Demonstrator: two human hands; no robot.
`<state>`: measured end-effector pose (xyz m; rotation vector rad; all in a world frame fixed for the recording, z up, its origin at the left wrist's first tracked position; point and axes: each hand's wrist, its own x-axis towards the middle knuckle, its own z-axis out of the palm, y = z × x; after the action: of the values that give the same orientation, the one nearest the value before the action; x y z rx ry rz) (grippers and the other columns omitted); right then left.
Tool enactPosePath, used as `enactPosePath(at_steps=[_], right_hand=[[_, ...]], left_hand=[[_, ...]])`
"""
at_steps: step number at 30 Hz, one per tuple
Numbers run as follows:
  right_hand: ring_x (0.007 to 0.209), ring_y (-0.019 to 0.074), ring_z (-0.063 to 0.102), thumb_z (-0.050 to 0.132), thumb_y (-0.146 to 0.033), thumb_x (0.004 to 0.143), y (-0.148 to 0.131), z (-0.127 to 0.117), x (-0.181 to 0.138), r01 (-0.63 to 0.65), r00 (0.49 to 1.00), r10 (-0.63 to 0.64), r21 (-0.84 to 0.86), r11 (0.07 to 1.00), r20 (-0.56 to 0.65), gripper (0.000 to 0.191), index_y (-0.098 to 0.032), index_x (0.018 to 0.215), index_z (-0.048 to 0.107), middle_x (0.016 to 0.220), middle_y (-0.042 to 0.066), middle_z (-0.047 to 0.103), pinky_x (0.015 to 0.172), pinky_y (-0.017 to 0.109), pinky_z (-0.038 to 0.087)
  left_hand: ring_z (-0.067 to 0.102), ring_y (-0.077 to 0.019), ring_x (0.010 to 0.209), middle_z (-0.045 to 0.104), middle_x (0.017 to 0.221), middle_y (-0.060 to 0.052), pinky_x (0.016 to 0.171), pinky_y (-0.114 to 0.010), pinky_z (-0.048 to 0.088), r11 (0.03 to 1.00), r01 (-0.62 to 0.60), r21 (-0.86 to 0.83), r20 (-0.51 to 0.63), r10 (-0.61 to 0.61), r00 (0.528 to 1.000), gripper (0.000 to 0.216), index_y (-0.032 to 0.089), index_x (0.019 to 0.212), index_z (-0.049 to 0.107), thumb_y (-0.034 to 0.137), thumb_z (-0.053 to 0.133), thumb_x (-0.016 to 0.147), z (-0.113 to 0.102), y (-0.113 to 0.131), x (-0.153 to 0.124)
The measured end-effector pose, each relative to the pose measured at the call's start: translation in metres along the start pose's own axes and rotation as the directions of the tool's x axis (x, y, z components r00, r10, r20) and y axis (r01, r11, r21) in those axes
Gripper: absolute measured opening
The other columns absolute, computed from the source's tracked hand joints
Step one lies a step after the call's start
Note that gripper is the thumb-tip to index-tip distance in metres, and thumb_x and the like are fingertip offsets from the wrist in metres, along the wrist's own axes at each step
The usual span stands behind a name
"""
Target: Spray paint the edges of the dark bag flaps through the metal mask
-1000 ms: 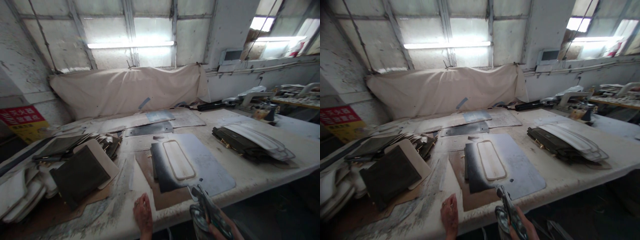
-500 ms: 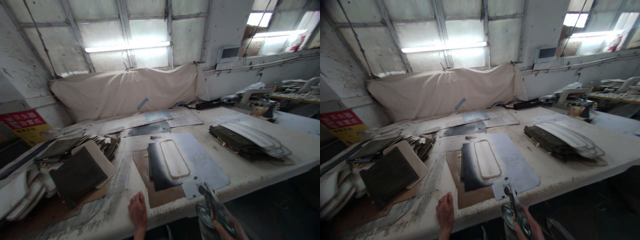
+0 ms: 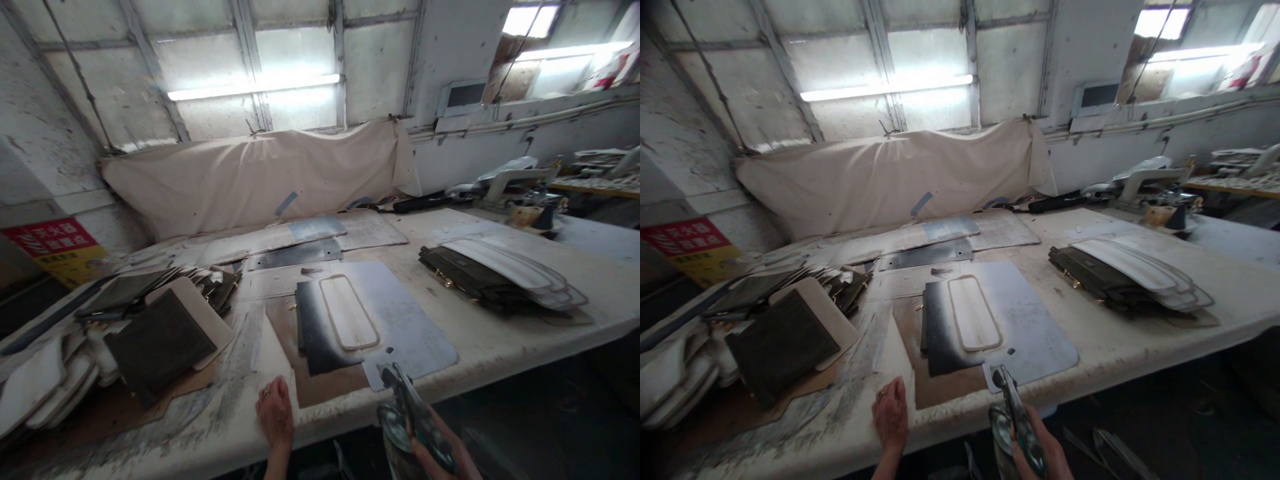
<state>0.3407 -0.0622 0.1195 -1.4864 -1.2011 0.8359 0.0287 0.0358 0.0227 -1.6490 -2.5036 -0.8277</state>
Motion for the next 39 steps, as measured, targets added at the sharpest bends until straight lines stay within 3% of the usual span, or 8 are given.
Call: enactPosePath(at_steps=[2,6,8,12,18,22,33,39], right_hand=[[0.089,0.0252,0.065,0.065,-0.046,0.063,-0.004,0.005,-0.002,0.032,0.999,-0.032,-0.008,0.999,0.011,0.045,-0.016,0.097,0.064,0.094,0.010,0.071,0.078,0.026,0.051],[0.080,0.0213,0.066,0.058,-0.036,0.072,-0.027,0.011,-0.003,0.171,0.955,-0.161,-0.016,0.985,0.250,0.029,-0.018,0.095,0.062,0.084,0.007,0.071,0.072,0.022,0.052],[0.074,0.0191,0.066,0.056,-0.030,0.074,-0.038,0.014,-0.004,0.219,0.933,-0.211,0.004,0.976,0.293,0.026,-0.020,0.097,0.061,0.084,0.005,0.071,0.067,0.020,0.051],[0.072,0.0185,0.066,0.055,-0.028,0.074,-0.041,0.017,-0.005,0.208,0.939,-0.202,0.009,0.978,0.279,0.027,-0.021,0.099,0.059,0.088,0.005,0.071,0.066,0.020,0.051],[0.076,0.0187,0.066,0.054,-0.030,0.077,-0.011,0.010,-0.004,0.202,0.955,-0.195,-0.010,0.979,0.224,0.027,-0.019,0.100,0.058,0.084,0.005,0.070,0.071,0.022,0.051],[0.084,0.0203,0.065,0.056,-0.030,0.075,0.001,0.002,-0.003,0.188,0.961,-0.186,0.008,0.982,0.206,0.029,-0.020,0.103,0.058,0.095,0.006,0.070,0.076,0.023,0.051],[0.085,0.0226,0.066,0.062,-0.035,0.068,-0.015,-0.018,0.000,0.004,0.998,0.003,-0.094,0.996,0.069,0.033,-0.017,0.095,0.062,0.089,0.008,0.072,0.073,0.021,0.051],[0.085,0.0227,0.064,0.061,-0.037,0.069,-0.034,-0.002,0.010,0.016,0.992,-0.009,-0.055,0.998,0.128,0.035,-0.015,0.097,0.061,0.087,0.008,0.070,0.076,0.024,0.050]], left_hand=[[0.054,-0.0210,0.095,0.065,0.093,-0.007,0.082,-0.034,0.035,1.000,-0.002,-0.002,-0.002,0.002,1.000,0.039,0.019,0.095,0.060,0.040,0.028,0.086,-0.001,0.001,0.000],[0.053,-0.0215,0.097,0.065,0.095,-0.006,0.082,-0.034,0.035,1.000,0.001,-0.006,-0.007,-0.001,1.000,0.039,0.018,0.097,0.060,0.039,0.029,0.086,-0.002,0.002,-0.001],[0.052,-0.0218,0.097,0.065,0.096,-0.006,0.082,-0.034,0.034,1.000,0.000,-0.010,-0.006,0.000,1.000,0.039,0.018,0.098,0.060,0.039,0.029,0.086,-0.001,0.001,-0.002],[0.052,-0.0213,0.096,0.065,0.094,-0.006,0.082,-0.034,0.034,1.000,0.000,-0.013,-0.013,0.000,1.000,0.039,0.019,0.096,0.060,0.039,0.027,0.087,-0.001,0.000,-0.002],[0.052,-0.0210,0.096,0.065,0.092,-0.006,0.082,-0.034,0.034,1.000,-0.004,0.002,-0.030,0.004,1.000,0.039,0.020,0.095,0.060,0.040,0.028,0.087,0.002,0.000,-0.002],[0.053,-0.0210,0.094,0.065,0.092,-0.006,0.080,-0.034,0.035,1.000,-0.009,0.024,-0.046,0.010,0.999,0.038,0.020,0.095,0.061,0.039,0.029,0.087,0.003,-0.001,-0.002],[0.053,-0.0211,0.095,0.066,0.094,-0.006,0.080,-0.034,0.036,1.000,-0.024,0.014,-0.059,0.025,0.998,0.038,0.019,0.097,0.061,0.038,0.030,0.086,0.003,-0.002,-0.001],[0.052,-0.0216,0.096,0.065,0.096,-0.007,0.084,-0.034,0.035,1.000,0.017,-0.015,-0.022,-0.017,1.000,0.041,0.018,0.097,0.060,0.039,0.027,0.087,-0.001,0.000,-0.001]])
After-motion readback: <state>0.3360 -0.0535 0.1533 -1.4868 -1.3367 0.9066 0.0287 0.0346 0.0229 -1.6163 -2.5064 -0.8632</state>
